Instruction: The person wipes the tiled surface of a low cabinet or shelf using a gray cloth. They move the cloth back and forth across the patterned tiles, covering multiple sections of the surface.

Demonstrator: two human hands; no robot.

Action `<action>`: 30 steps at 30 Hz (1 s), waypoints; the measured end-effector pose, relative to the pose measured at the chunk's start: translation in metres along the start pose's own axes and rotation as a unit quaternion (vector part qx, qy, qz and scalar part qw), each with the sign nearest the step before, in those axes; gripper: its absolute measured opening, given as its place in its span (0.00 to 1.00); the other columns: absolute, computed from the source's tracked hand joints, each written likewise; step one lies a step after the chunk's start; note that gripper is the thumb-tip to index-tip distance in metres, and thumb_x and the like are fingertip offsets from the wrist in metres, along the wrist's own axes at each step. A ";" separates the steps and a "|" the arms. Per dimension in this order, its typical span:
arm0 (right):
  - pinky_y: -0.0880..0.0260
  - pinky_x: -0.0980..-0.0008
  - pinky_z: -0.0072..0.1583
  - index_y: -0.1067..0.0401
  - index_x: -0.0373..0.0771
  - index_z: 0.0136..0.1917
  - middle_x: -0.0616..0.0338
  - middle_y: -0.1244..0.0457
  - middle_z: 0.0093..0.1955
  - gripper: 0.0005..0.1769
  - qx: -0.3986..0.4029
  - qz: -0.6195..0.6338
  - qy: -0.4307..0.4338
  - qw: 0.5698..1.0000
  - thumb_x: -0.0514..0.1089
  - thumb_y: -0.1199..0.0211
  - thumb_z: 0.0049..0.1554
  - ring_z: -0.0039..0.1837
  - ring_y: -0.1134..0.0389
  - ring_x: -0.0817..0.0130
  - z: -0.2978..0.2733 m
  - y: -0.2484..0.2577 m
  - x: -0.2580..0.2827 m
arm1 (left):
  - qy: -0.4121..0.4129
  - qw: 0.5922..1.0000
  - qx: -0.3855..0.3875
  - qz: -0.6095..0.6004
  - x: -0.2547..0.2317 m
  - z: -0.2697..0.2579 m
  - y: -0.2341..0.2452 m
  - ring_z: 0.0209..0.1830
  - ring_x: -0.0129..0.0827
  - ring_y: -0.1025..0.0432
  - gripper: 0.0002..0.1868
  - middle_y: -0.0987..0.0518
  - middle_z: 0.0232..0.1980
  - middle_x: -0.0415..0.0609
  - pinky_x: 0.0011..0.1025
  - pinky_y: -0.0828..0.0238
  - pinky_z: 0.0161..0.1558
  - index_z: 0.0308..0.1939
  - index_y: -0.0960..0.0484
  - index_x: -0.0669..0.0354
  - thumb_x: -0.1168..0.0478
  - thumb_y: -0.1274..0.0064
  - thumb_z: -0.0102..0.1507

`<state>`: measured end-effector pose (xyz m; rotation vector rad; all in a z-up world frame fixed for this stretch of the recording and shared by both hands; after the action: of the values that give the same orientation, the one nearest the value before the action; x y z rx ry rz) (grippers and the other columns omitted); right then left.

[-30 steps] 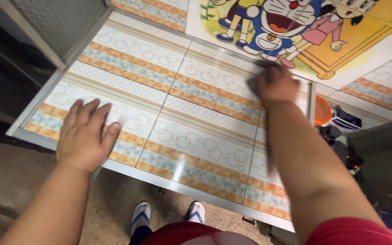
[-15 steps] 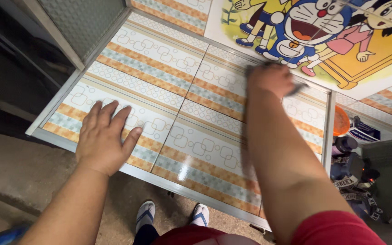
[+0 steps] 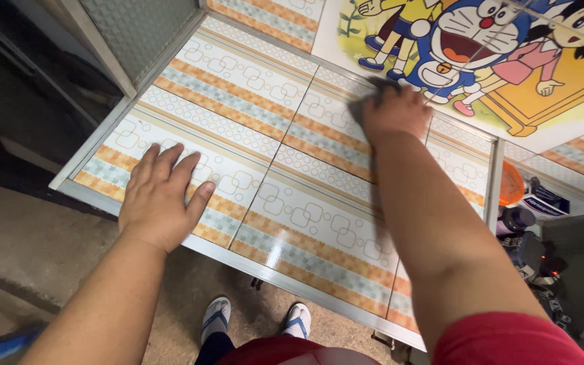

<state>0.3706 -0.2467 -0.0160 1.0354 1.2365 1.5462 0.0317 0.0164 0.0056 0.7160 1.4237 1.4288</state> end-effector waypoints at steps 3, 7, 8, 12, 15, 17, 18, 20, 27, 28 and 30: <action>0.45 0.39 0.66 0.27 0.43 0.66 0.45 0.41 0.69 0.32 -0.024 -0.045 -0.053 0.997 0.63 0.51 0.58 0.72 0.44 0.47 -0.007 -0.003 -0.066 | -0.003 1.000 0.001 0.010 0.000 0.002 0.001 0.80 0.51 0.55 0.35 0.39 0.78 0.51 0.46 0.61 0.76 0.71 0.30 0.47 0.36 0.57 0.66; 0.44 0.41 0.67 0.27 0.37 0.67 0.43 0.40 0.69 0.34 0.003 -0.071 -0.149 0.986 0.63 0.53 0.62 0.71 0.43 0.42 -0.026 -0.001 -0.150 | 0.001 1.000 0.009 0.019 -0.002 0.003 0.001 0.80 0.51 0.55 0.36 0.40 0.77 0.51 0.46 0.61 0.75 0.72 0.31 0.48 0.35 0.58 0.66; 0.45 0.42 0.67 0.27 0.37 0.67 0.43 0.40 0.69 0.34 -0.009 -0.067 -0.163 0.984 0.63 0.53 0.63 0.71 0.43 0.41 -0.032 0.002 -0.162 | 0.000 1.000 0.009 0.023 -0.003 0.003 0.001 0.80 0.52 0.55 0.36 0.40 0.77 0.51 0.47 0.61 0.75 0.72 0.31 0.47 0.34 0.58 0.65; 0.45 0.44 0.67 0.27 0.38 0.66 0.48 0.42 0.72 0.33 -0.045 -0.030 -0.282 0.958 0.64 0.50 0.61 0.71 0.45 0.42 -0.029 0.009 -0.145 | -0.001 0.999 0.011 0.034 -0.006 0.003 0.003 0.80 0.52 0.55 0.37 0.39 0.77 0.52 0.47 0.61 0.75 0.71 0.30 0.46 0.33 0.58 0.64; 0.39 0.48 0.64 0.28 0.41 0.67 0.49 0.40 0.68 0.34 0.036 0.012 -0.318 0.947 0.63 0.45 0.55 0.70 0.41 0.48 -0.016 0.023 -0.088 | -0.004 0.999 0.012 0.040 -0.007 0.004 0.003 0.80 0.53 0.55 0.37 0.39 0.77 0.53 0.46 0.61 0.75 0.71 0.30 0.46 0.32 0.57 0.64; 0.35 0.47 0.63 0.25 0.42 0.63 0.50 0.36 0.65 0.32 0.093 0.006 -0.265 0.960 0.65 0.44 0.56 0.68 0.35 0.52 -0.013 0.025 -0.034 | -0.004 0.999 0.010 0.043 -0.007 0.005 0.003 0.80 0.53 0.54 0.37 0.38 0.76 0.53 0.46 0.60 0.75 0.71 0.30 0.46 0.32 0.57 0.64; 0.29 0.46 0.57 0.22 0.44 0.61 0.48 0.34 0.62 0.26 0.080 0.034 -0.213 0.973 0.59 0.45 0.57 0.66 0.33 0.49 -0.010 0.025 -0.008 | -0.003 0.999 0.010 0.044 -0.007 0.005 0.003 0.79 0.52 0.54 0.37 0.38 0.76 0.52 0.46 0.60 0.75 0.70 0.29 0.46 0.32 0.57 0.63; 0.39 0.46 0.67 0.25 0.42 0.65 0.49 0.38 0.69 0.28 0.040 0.074 -0.127 0.988 0.58 0.47 0.59 0.72 0.39 0.49 -0.008 0.017 0.044 | 0.001 0.999 0.010 0.044 -0.007 0.004 0.001 0.80 0.52 0.54 0.37 0.38 0.76 0.52 0.46 0.60 0.75 0.70 0.29 0.46 0.32 0.56 0.63; 0.48 0.43 0.70 0.34 0.45 0.70 0.49 0.47 0.74 0.32 0.045 0.066 0.012 0.997 0.63 0.51 0.59 0.75 0.47 0.48 0.008 0.005 0.080 | -0.002 1.000 0.003 0.031 -0.004 0.003 0.001 0.80 0.51 0.54 0.36 0.38 0.77 0.51 0.46 0.60 0.75 0.71 0.29 0.44 0.34 0.56 0.64; 0.48 0.42 0.69 0.33 0.45 0.70 0.49 0.46 0.74 0.32 0.037 0.056 0.006 0.998 0.63 0.51 0.59 0.74 0.47 0.48 0.006 0.006 0.074 | 0.000 0.999 0.006 0.032 -0.003 0.003 0.001 0.80 0.51 0.54 0.35 0.38 0.77 0.51 0.46 0.60 0.75 0.71 0.29 0.44 0.34 0.57 0.64; 0.48 0.42 0.69 0.33 0.45 0.70 0.48 0.45 0.73 0.33 0.020 0.037 -0.008 0.999 0.63 0.51 0.59 0.74 0.47 0.48 0.004 0.012 0.055 | 0.000 0.999 0.006 0.032 -0.003 0.004 0.000 0.80 0.50 0.54 0.36 0.38 0.77 0.51 0.46 0.60 0.75 0.71 0.29 0.45 0.34 0.57 0.64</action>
<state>0.3585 -0.1939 0.0006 1.1284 1.2336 1.5719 0.0365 0.0149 0.0067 0.7760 1.4210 1.4705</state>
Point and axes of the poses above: each hand's wrist, its own z-axis towards the middle knuckle, its own y-axis out of the back of the hand, x = y × z, the point moved 4 cm from there along z, towards the middle knuckle
